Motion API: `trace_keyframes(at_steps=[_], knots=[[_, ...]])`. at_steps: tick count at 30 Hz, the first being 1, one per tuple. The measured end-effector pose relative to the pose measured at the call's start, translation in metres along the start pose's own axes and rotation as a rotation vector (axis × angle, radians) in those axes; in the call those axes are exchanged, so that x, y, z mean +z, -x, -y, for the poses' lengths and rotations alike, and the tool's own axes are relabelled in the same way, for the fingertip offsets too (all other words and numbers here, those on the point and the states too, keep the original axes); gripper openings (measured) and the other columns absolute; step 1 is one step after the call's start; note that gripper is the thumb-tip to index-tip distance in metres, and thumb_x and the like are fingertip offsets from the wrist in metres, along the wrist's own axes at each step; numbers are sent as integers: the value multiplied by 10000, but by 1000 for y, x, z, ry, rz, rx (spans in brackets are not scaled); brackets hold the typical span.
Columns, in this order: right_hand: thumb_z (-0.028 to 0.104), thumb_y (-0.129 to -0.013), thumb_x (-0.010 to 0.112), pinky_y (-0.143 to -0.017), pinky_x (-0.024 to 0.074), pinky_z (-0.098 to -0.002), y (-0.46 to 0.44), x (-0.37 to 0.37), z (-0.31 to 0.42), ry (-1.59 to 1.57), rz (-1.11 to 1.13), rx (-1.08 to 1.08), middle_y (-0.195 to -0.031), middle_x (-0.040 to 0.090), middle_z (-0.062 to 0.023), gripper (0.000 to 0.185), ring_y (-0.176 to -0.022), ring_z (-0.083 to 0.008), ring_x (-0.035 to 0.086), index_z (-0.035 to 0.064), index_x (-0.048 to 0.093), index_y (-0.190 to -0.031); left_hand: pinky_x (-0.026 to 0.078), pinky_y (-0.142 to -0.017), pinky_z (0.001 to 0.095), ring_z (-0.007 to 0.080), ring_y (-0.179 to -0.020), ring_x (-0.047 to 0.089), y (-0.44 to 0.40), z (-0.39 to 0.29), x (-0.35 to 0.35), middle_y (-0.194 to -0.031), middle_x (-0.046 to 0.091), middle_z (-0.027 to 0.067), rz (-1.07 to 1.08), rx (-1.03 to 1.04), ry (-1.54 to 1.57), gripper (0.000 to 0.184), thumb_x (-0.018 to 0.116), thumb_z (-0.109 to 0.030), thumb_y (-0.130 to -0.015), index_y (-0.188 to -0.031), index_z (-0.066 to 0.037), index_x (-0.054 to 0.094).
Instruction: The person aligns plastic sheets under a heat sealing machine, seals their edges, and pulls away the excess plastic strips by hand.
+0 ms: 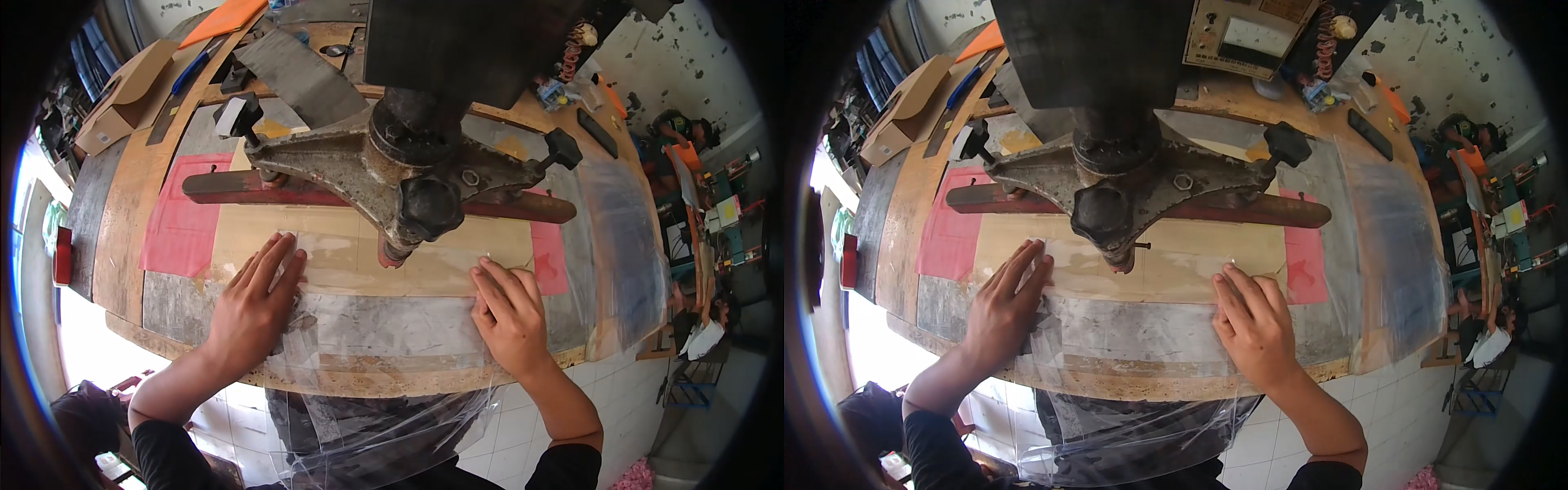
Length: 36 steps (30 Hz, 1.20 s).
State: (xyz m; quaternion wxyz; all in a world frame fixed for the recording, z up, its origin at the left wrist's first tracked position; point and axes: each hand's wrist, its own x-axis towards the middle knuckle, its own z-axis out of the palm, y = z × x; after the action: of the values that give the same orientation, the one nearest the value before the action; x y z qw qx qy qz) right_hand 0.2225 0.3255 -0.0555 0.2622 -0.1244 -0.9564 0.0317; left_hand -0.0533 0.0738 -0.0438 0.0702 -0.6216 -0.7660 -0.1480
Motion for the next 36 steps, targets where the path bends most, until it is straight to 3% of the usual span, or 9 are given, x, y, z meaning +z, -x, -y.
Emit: trace_keyframes(at_steps=[9,14,17,19,28,36], knots=[[-77,-743,748,-900,583,-415,-1,2,2,-9,-11,34,-1285,725,-140,474,-1029,-320,669,-15,755,-1213,542,-1125,494,419,-1406,605,0,1,-4,-1505,597,248,0,14,-14,554,667,25,-859,-1413,31,650],[-86,-733,743,-902,580,-437,-6,-2,8,-34,-6,48,-1300,716,-143,474,-1034,-338,670,-4,760,-1199,539,-1081,476,373,-1356,619,4,5,1,-1478,620,224,-20,57,-81,525,715,-56,-877,-1391,37,659],[-95,-746,736,-909,575,-459,-1,1,8,-54,2,61,-1314,715,-149,469,-1039,-354,667,-2,761,-1205,518,-1083,473,396,-1337,610,6,6,3,-1431,637,260,-22,73,-70,434,671,-126,-981,-1355,92,654],[-96,-765,734,-913,572,-455,2,4,4,-21,9,85,-1327,718,-148,460,-1040,-358,663,-4,763,-1215,552,-1073,453,372,-1348,626,7,6,5,-1469,626,228,-37,51,-87,460,709,-92,-934,-1369,49,663],[-103,-783,739,-919,577,-459,1,3,6,5,16,80,-1321,735,-150,451,-1052,-365,658,-19,766,-1225,546,-1141,455,411,-1474,545,12,7,9,-1580,526,277,17,57,-48,540,675,-54,-932,-1445,95,597],[-128,-821,734,-917,583,-450,0,3,10,-3,5,110,-1298,744,-158,385,-1089,-366,671,-40,777,-1193,556,-1139,422,393,-1488,534,10,7,6,-1587,512,293,31,62,-20,538,648,-42,-949,-1454,129,578]])
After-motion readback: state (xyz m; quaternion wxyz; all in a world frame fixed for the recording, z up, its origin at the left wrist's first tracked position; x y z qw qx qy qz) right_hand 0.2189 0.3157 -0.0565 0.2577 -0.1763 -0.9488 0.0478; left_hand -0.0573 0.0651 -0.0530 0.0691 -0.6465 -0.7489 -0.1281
